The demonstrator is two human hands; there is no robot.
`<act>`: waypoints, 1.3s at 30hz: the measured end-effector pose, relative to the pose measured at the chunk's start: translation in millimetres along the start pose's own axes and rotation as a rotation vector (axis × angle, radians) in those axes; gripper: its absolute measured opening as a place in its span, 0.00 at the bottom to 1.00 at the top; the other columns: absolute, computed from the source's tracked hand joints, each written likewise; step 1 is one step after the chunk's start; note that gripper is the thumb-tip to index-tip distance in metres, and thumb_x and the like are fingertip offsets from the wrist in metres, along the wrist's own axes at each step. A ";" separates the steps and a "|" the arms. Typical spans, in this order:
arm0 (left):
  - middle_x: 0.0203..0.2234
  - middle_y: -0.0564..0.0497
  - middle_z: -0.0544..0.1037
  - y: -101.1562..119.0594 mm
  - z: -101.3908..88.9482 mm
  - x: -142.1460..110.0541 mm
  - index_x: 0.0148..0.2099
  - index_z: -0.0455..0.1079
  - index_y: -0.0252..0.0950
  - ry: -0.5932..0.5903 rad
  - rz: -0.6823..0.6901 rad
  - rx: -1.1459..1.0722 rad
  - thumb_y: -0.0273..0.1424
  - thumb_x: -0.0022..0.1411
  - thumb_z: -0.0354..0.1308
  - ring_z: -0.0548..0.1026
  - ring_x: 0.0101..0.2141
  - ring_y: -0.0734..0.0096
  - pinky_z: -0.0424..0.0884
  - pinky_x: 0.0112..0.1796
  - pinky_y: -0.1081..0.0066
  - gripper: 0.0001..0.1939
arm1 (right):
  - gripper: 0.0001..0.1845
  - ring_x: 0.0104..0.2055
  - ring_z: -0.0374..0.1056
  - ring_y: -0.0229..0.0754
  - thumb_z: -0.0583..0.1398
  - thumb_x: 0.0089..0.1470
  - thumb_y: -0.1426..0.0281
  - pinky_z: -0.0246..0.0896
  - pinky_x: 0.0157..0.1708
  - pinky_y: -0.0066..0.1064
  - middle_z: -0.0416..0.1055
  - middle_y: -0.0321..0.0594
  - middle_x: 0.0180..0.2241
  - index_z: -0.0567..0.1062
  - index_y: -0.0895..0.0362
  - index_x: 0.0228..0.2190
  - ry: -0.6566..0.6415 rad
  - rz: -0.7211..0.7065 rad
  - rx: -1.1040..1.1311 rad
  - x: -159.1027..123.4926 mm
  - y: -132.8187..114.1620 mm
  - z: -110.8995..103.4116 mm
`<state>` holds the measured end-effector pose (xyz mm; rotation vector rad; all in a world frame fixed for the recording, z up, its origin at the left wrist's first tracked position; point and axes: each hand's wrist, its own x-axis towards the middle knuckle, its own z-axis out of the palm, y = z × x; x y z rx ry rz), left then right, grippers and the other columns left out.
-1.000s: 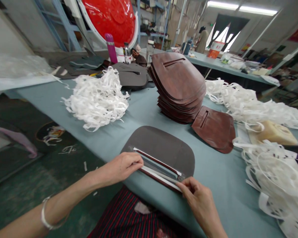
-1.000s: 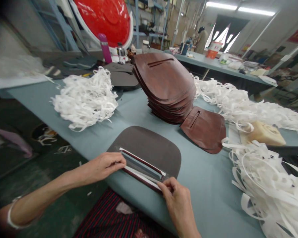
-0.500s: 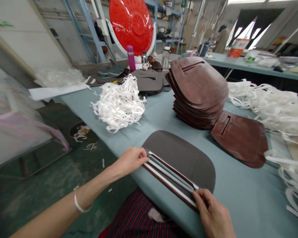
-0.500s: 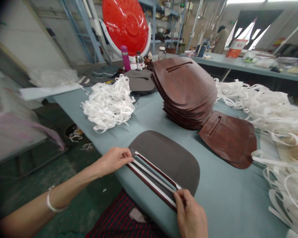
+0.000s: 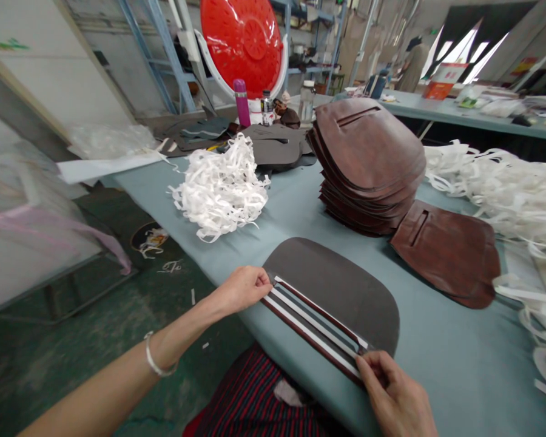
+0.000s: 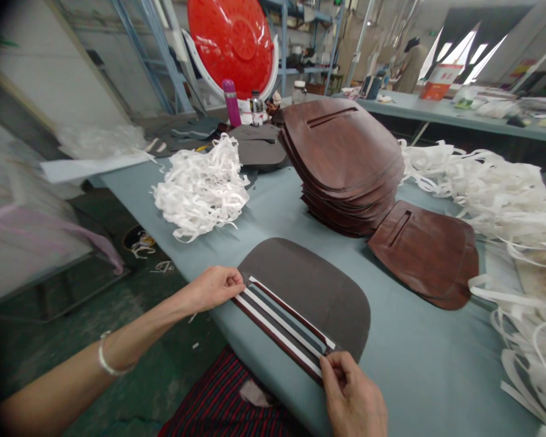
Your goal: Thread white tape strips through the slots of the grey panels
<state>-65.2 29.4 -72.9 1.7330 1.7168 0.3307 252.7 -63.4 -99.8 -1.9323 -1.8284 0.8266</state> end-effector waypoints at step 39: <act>0.58 0.37 0.62 17.7 51.8 -35.7 0.60 0.60 0.45 0.268 0.531 0.707 0.37 0.63 0.53 0.60 0.56 0.46 0.63 0.47 0.52 0.24 | 0.16 0.35 0.65 0.39 0.53 0.55 0.76 0.56 0.31 0.25 0.68 0.41 0.36 0.73 0.53 0.43 0.153 -0.325 -0.370 5.2 -50.6 14.9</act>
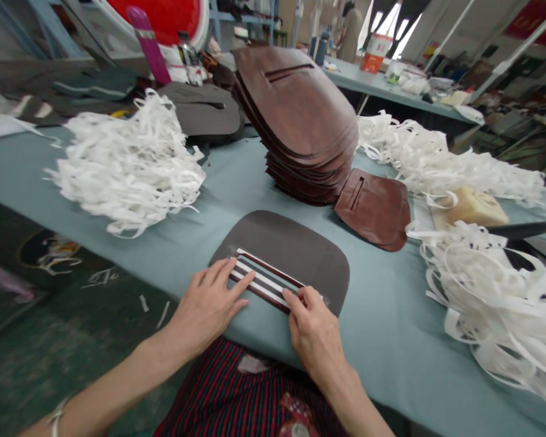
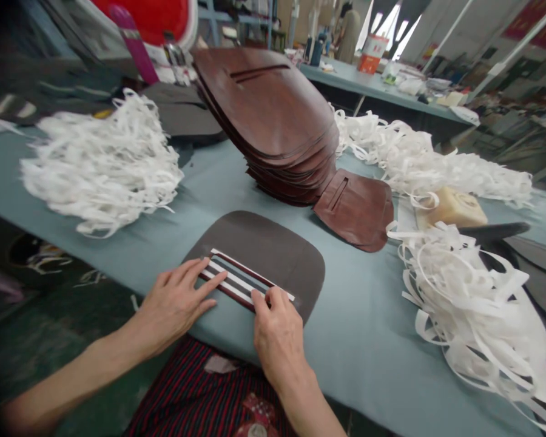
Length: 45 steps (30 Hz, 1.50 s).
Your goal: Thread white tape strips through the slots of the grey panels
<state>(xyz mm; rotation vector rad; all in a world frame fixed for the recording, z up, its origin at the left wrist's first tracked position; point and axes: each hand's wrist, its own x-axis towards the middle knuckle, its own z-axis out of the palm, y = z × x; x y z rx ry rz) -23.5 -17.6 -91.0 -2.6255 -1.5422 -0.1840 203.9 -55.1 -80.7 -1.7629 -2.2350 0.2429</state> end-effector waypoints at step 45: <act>0.49 0.45 0.70 -20.6 1.9 15.7 0.56 0.62 0.38 0.131 -0.152 -0.298 0.39 0.64 0.51 0.65 0.49 0.60 0.61 0.48 0.59 0.20 | 0.19 0.39 0.62 0.49 0.47 0.56 0.81 0.62 0.34 0.39 0.69 0.51 0.38 0.71 0.61 0.44 0.196 -0.441 -0.235 33.4 -6.6 31.0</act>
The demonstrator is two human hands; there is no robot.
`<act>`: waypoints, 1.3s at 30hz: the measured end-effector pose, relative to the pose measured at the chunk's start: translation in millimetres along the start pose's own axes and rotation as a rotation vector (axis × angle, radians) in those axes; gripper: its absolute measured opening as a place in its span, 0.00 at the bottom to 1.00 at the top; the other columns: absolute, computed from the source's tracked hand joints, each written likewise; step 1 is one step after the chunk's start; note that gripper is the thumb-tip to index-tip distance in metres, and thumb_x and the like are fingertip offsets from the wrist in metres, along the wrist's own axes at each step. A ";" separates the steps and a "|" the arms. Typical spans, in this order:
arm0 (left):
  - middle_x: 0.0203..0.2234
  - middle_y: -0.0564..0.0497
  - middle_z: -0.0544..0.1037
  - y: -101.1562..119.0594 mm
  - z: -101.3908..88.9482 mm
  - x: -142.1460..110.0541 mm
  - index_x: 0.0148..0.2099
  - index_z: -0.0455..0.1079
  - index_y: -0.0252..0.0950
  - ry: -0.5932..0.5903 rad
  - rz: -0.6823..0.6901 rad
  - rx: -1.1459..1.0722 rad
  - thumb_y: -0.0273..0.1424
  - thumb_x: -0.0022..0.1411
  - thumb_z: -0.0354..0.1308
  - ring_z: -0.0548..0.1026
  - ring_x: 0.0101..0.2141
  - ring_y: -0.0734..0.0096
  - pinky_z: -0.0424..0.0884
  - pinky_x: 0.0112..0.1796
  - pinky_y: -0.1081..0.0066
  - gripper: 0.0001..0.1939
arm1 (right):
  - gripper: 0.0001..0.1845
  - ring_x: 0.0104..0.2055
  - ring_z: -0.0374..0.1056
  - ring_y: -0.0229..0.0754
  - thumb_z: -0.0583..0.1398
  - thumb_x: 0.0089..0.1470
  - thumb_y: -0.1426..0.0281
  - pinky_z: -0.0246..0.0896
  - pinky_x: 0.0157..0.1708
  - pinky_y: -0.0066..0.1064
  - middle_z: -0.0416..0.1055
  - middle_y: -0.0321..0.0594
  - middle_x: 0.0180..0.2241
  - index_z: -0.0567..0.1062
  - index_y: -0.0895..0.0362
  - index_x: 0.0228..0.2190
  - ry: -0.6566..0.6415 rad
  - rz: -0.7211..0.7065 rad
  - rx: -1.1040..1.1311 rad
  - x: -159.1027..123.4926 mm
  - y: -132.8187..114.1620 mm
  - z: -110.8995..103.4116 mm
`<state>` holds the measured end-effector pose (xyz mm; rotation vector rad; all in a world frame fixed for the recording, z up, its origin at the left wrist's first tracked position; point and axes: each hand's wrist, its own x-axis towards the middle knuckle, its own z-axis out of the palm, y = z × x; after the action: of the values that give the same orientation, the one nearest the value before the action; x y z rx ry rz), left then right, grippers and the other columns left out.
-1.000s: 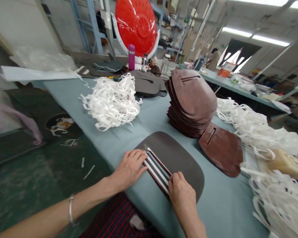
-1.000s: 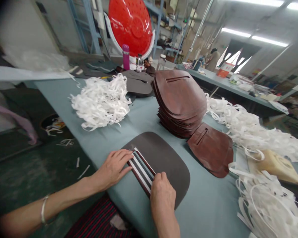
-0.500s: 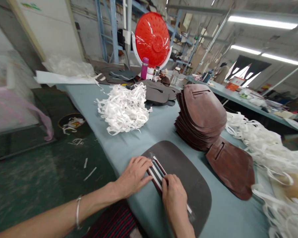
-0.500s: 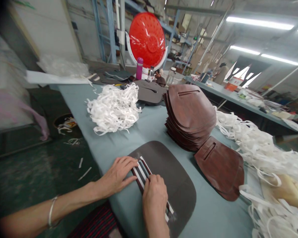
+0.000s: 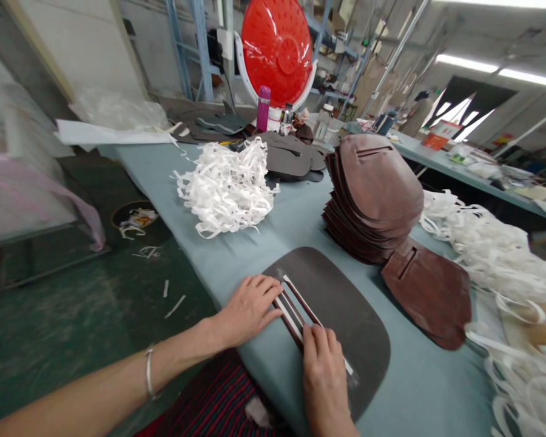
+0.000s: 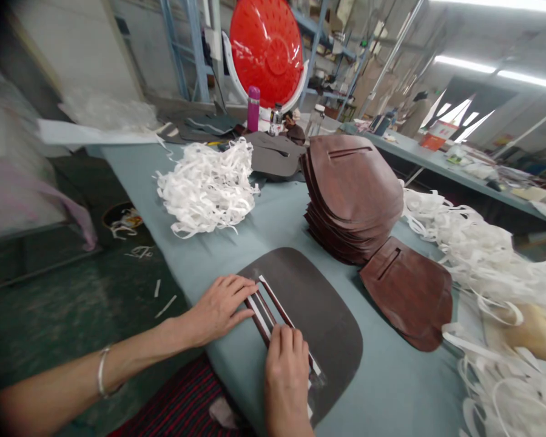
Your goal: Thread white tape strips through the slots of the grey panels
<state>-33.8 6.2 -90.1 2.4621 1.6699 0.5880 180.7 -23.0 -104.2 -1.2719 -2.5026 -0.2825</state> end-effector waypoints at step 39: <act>0.63 0.43 0.56 30.2 21.8 6.3 0.66 0.47 0.35 -0.100 0.349 0.143 0.43 0.65 0.47 0.54 0.62 0.59 0.49 0.60 0.55 0.32 | 0.33 0.62 0.52 0.52 0.55 0.57 0.60 0.52 0.56 0.45 0.57 0.51 0.60 0.59 0.65 0.59 -0.086 0.129 0.043 -57.3 4.2 -34.9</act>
<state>2.7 2.9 -99.5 2.8590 1.2966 0.3794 222.4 -74.4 -92.7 -1.4494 -2.4683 -0.1459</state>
